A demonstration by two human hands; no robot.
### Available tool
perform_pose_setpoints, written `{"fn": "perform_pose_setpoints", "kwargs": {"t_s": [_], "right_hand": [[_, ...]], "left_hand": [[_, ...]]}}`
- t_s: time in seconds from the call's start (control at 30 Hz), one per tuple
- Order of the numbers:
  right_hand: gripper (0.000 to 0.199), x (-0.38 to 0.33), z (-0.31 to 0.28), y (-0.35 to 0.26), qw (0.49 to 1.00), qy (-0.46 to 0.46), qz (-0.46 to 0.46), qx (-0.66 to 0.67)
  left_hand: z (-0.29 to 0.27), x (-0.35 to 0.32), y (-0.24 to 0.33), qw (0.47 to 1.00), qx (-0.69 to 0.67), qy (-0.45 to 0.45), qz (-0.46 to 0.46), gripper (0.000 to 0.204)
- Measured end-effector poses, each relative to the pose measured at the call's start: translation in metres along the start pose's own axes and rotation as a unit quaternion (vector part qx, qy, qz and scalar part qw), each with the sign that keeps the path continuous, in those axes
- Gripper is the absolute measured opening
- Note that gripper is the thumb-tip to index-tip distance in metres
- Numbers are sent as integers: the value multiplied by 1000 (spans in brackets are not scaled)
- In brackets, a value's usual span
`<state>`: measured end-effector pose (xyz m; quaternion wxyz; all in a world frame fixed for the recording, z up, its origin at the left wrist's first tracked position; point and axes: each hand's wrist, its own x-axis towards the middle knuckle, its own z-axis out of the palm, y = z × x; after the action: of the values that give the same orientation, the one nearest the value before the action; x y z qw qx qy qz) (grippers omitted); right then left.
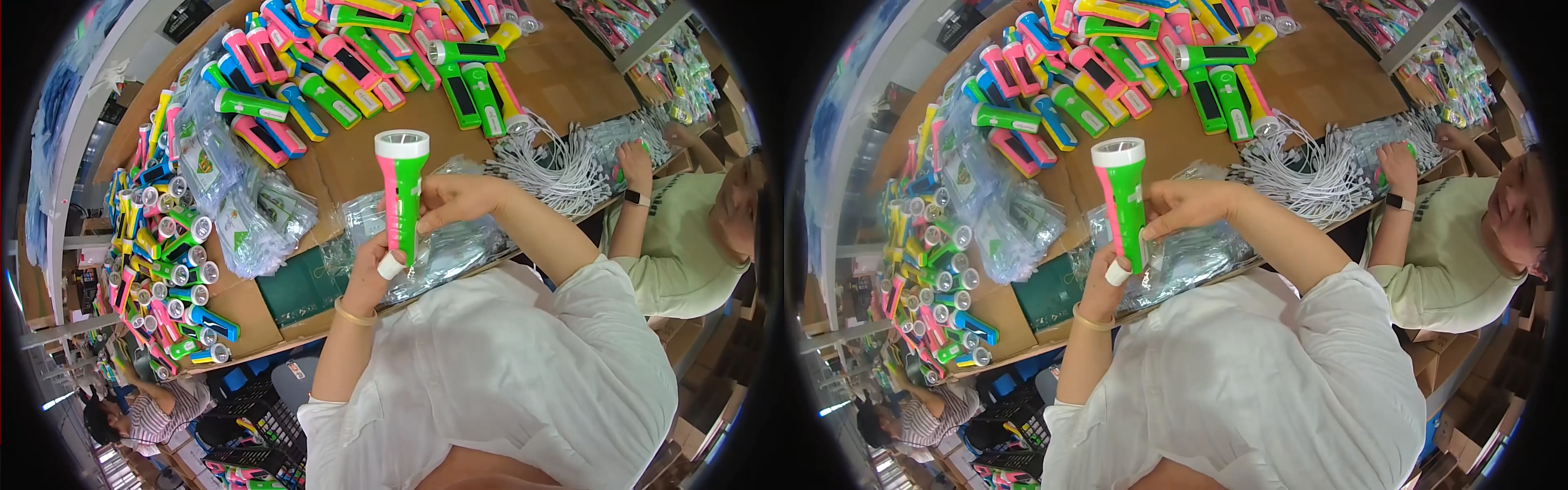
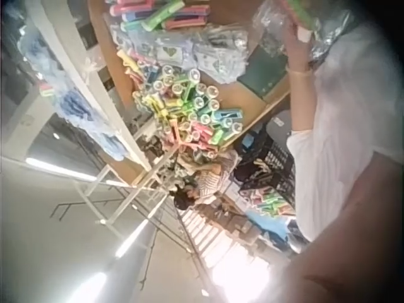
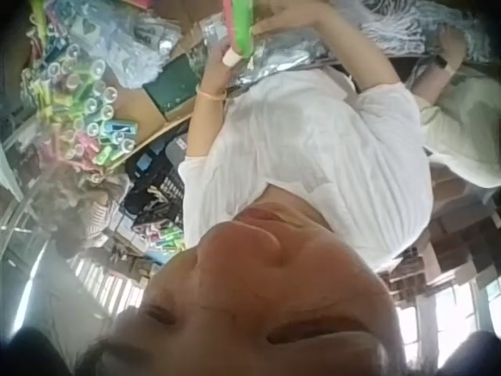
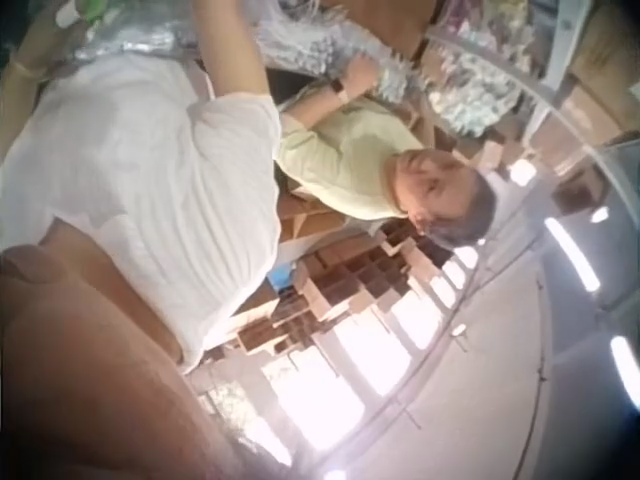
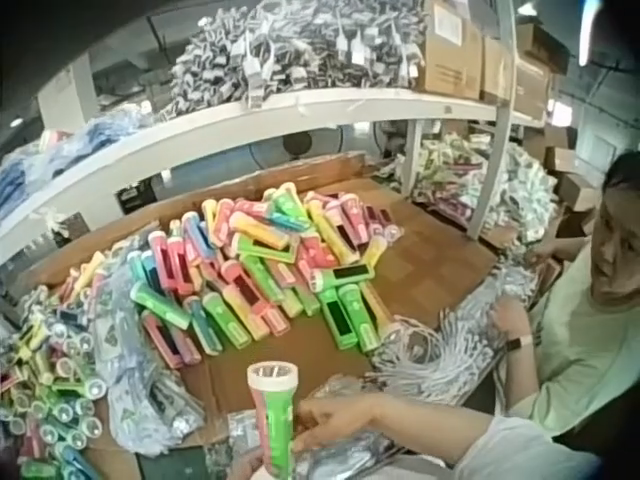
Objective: The recorder is placing small colorful flashlights into plastic bags along with white lanyards at a factory workbench.
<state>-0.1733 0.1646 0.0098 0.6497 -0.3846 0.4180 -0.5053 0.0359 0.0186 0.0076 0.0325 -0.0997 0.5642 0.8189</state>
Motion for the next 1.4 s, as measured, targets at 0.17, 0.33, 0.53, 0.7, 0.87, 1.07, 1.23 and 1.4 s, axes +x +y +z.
{"fn": "perform_pose_setpoints", "kwargs": {"t_s": [0.17, 0.33, 0.53, 0.7, 0.87, 1.07, 1.23, 1.4], "right_hand": [[80, -5, 40, -30, 987, 129, -98, -1], [80, -2, 78, -45, 895, 398, 4, -201], [46, -30, 52, -49, 883, 438, -158, -66], [56, -48, 42, -59, 882, 410, -217, -81], [62, -32, 51, -43, 940, 291, -162, -72], [62, -22, 47, -33, 947, 261, -182, -36], [58, -28, 48, -34, 912, 227, -98, -328], [41, -46, 57, -56, 726, 176, -15, -664]], "left_hand": [[11, -2, -1, 992, 61, 115, 10, 31], [45, 9, 9, 913, 317, 220, 135, 40], [35, -1, 22, 909, 358, 123, 175, 25], [20, -10, 17, 871, 427, 68, 234, 20], [21, -6, 16, 823, 475, 51, 306, 23], [18, -8, 11, 811, 469, 34, 347, 30], [18, -10, 15, 832, 415, 100, 353, 25], [6, -17, 17, 847, 392, 126, 336, 16]]}}
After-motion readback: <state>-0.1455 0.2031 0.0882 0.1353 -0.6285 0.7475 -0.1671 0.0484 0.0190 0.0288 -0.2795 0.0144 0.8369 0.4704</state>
